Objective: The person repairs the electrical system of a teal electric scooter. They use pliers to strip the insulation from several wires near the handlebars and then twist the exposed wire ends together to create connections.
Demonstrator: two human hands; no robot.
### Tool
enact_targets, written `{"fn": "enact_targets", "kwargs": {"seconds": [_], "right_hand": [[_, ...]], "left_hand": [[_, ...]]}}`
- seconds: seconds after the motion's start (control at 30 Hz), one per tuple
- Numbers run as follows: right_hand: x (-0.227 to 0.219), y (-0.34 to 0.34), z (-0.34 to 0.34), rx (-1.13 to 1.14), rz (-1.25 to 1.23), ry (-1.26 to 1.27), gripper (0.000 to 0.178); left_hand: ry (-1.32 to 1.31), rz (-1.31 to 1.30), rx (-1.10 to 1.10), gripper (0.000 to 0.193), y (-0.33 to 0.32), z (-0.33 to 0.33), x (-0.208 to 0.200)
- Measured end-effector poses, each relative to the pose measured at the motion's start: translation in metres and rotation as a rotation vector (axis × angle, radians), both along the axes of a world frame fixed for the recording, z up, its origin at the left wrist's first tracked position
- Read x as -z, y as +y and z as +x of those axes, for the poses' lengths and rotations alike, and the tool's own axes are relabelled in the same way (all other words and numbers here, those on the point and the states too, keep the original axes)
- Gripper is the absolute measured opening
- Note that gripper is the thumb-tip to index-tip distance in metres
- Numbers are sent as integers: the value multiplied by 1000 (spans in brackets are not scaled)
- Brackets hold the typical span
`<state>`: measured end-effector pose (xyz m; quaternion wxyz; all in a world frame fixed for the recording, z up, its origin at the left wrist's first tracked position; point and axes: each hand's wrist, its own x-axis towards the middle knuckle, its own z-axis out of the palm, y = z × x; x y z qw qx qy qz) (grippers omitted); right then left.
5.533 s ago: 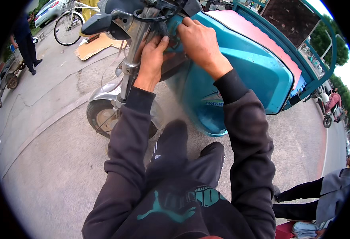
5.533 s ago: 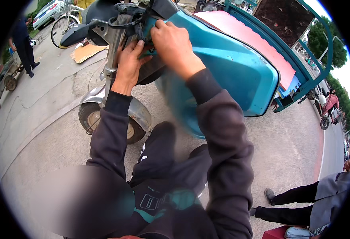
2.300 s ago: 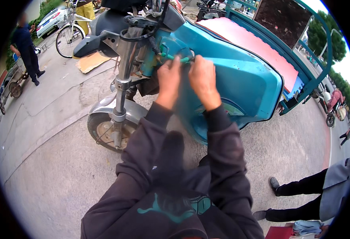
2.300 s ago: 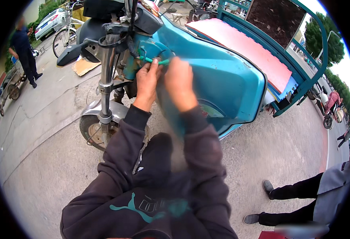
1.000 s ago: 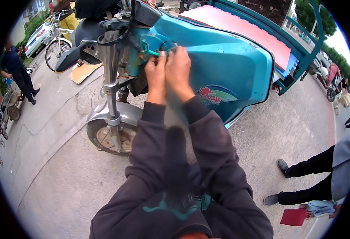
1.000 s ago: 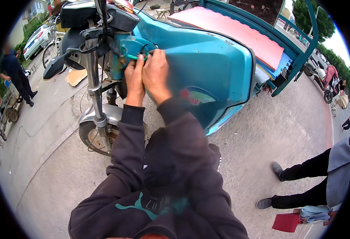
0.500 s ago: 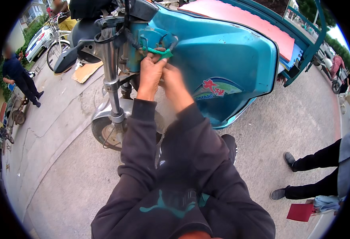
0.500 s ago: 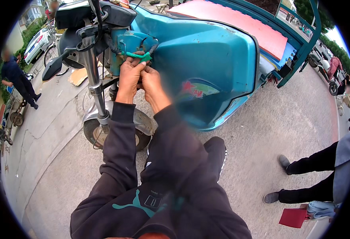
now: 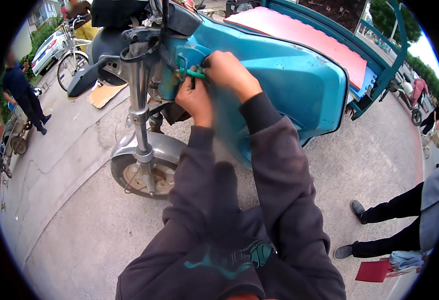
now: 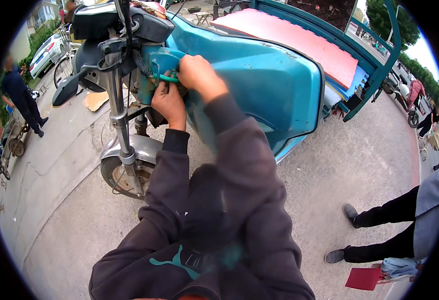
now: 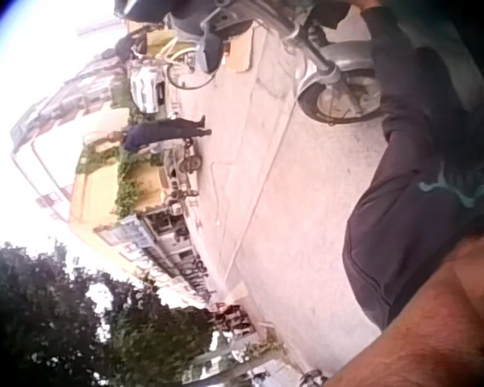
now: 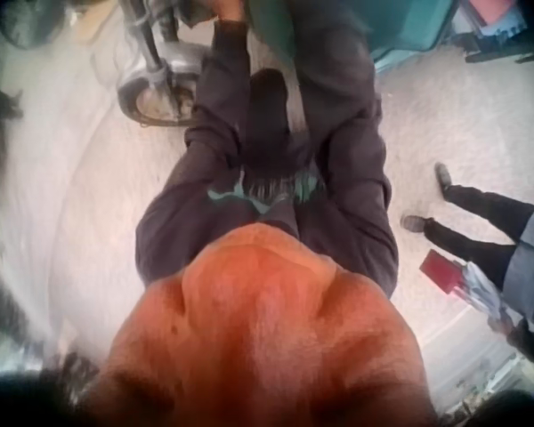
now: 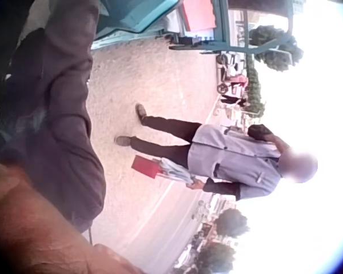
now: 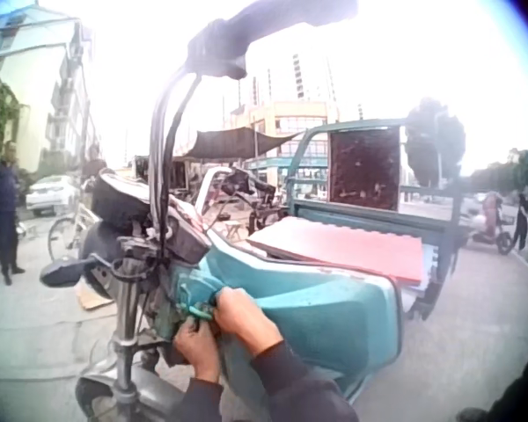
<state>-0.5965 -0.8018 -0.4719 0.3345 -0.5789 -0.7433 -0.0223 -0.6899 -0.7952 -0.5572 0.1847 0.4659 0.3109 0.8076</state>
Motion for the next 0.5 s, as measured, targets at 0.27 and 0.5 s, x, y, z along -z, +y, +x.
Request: {"fn": "enact_targets", "kwargs": {"seconds": [0.27,0.5], "right_hand": [[18,-26,-11,52,239,399,18],[90,-66,-53,-294,155,1751,25]], "left_hand": [[-377,-151,642,17,-12,-3,-7],[-183,-320,933,28,-23,-29,-20]]}}
